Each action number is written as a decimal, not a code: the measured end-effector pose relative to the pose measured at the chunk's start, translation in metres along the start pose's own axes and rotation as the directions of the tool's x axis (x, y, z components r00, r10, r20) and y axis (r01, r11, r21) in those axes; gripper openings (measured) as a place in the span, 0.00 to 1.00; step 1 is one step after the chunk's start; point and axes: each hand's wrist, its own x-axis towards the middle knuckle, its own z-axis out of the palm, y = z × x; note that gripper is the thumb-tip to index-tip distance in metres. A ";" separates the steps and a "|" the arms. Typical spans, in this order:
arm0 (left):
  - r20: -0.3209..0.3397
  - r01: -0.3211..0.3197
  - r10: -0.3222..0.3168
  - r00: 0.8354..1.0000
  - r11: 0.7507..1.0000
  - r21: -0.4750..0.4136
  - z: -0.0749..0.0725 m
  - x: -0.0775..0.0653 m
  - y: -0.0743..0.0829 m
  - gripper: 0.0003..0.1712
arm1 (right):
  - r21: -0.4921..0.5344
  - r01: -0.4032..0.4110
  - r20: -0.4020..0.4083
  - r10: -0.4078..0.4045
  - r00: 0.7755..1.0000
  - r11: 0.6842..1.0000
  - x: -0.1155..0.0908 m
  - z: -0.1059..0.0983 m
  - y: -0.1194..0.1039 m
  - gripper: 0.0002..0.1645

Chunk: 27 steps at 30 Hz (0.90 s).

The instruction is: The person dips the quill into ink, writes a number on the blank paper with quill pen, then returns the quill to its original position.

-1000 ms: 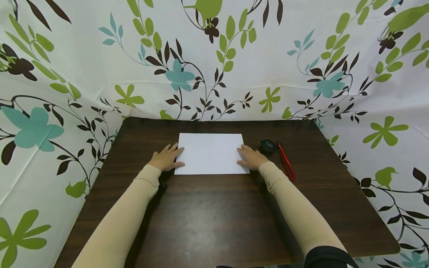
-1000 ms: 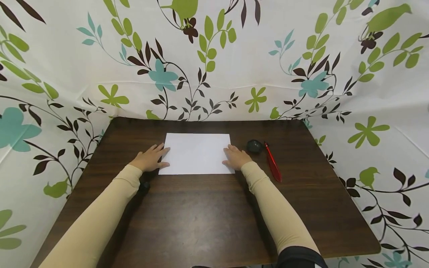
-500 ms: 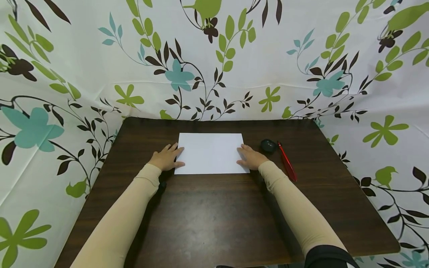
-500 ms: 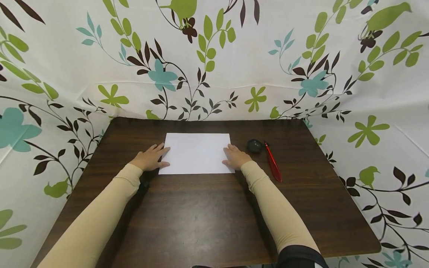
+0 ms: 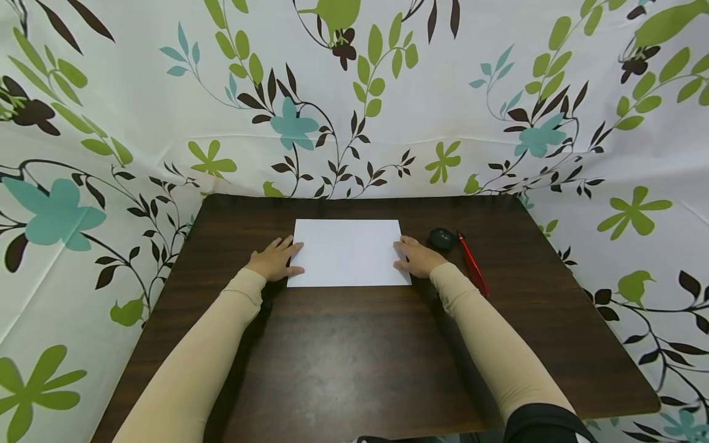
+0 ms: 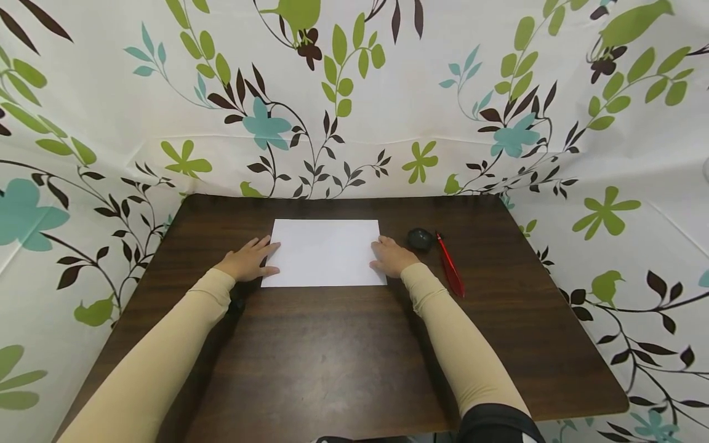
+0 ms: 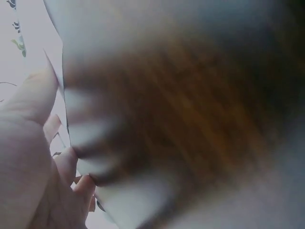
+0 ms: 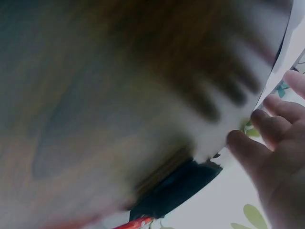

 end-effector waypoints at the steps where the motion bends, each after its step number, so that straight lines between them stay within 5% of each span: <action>1: 0.001 0.000 0.000 1.000 1.000 -0.002 0.000 0.000 -0.001 0.47 | 0.000 0.005 -0.030 -0.005 1.000 1.000 0.000 -0.002 0.001 0.38; 6: -0.002 0.009 -0.009 1.000 1.000 -0.004 -0.001 -0.003 -0.001 0.46 | -0.005 0.028 -0.231 -0.029 0.972 1.000 -0.001 -0.014 0.007 0.31; 10: -0.006 0.011 -0.010 1.000 1.000 0.011 0.000 -0.003 -0.001 0.46 | -0.013 0.008 -0.312 -0.011 0.950 1.000 -0.004 -0.024 0.017 0.27; 27: -0.008 -0.005 0.005 1.000 1.000 0.015 0.005 0.005 -0.003 0.47 | 0.031 -0.151 -0.325 0.153 0.933 0.988 -0.032 -0.034 0.078 0.25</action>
